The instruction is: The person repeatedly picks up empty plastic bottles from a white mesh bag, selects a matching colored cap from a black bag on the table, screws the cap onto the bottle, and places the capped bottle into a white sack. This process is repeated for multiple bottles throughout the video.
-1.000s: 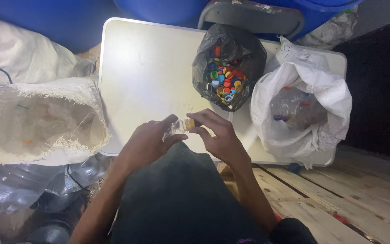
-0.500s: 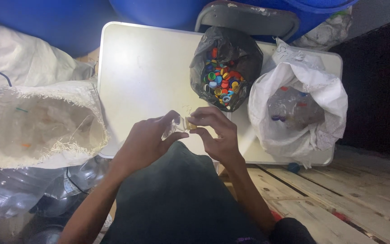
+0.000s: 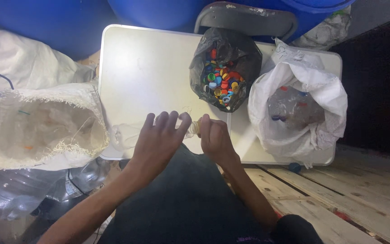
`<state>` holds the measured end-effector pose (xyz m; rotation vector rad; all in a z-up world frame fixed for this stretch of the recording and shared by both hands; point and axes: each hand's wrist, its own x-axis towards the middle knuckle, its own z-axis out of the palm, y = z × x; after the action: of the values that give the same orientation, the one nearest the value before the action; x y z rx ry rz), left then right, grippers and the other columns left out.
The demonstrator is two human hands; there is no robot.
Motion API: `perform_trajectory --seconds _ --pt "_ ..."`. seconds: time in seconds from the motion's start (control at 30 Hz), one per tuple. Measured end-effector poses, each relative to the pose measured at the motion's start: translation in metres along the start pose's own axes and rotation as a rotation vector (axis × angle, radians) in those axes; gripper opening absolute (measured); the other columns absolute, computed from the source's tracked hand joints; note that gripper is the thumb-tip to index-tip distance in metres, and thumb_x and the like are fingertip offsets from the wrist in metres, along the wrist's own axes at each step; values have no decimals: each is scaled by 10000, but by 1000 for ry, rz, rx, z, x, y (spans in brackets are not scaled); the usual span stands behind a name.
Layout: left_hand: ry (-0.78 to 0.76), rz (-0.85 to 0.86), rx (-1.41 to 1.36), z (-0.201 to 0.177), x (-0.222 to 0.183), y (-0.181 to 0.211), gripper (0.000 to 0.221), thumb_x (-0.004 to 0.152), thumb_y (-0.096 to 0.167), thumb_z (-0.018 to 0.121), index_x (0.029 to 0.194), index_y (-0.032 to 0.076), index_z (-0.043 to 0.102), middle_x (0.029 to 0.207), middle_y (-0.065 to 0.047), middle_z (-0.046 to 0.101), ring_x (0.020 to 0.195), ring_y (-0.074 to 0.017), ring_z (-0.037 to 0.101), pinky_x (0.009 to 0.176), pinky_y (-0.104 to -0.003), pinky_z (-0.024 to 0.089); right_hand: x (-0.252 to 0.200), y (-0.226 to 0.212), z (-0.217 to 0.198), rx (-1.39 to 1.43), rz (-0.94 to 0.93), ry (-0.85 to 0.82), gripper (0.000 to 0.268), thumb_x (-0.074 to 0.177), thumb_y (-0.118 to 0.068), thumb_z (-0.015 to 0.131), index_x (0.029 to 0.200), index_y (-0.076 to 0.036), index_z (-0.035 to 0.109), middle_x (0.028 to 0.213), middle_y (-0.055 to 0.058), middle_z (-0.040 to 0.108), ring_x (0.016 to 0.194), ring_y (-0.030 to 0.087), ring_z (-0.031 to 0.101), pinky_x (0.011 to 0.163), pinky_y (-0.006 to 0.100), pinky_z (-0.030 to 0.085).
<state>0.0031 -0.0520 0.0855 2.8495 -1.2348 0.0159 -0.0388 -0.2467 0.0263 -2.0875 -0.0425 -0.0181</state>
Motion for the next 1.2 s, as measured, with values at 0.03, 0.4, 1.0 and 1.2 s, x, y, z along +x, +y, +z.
perform_trajectory --seconds 0.03,0.4,1.0,1.2 --pt "2 2 1 4 1 -2 526 861 166 718 1337 45 532 1092 -97 652 976 -227 634 814 -390 511 1 7 2 -1 0 3 455 1162 -225 340 796 -17 513 680 94 493 616 243 512 624 415 436" --pt "108 332 138 47 7 -17 603 828 236 736 1376 139 505 1200 -83 580 1143 -274 561 990 -487 476 -11 46 12 966 813 -467 480 1086 -342 251 651 -177 367 559 -64 334 432 61 230 393 267 185" --pt "-167 -324 -1137 103 60 41 482 998 362 649 1345 33 590 1278 -157 649 1253 -306 519 1018 -425 434 -67 46 31 868 674 201 690 994 -388 597 1550 -81 325 1315 232 588 1152 281 588 941 417 506" --pt "-451 -440 -1236 90 44 21 596 1007 478 487 1488 126 495 1374 -151 627 1274 -270 595 1035 -411 480 -99 135 -58 1202 416 985 651 1075 -397 507 1550 21 354 1447 242 546 1313 310 594 1098 433 493"
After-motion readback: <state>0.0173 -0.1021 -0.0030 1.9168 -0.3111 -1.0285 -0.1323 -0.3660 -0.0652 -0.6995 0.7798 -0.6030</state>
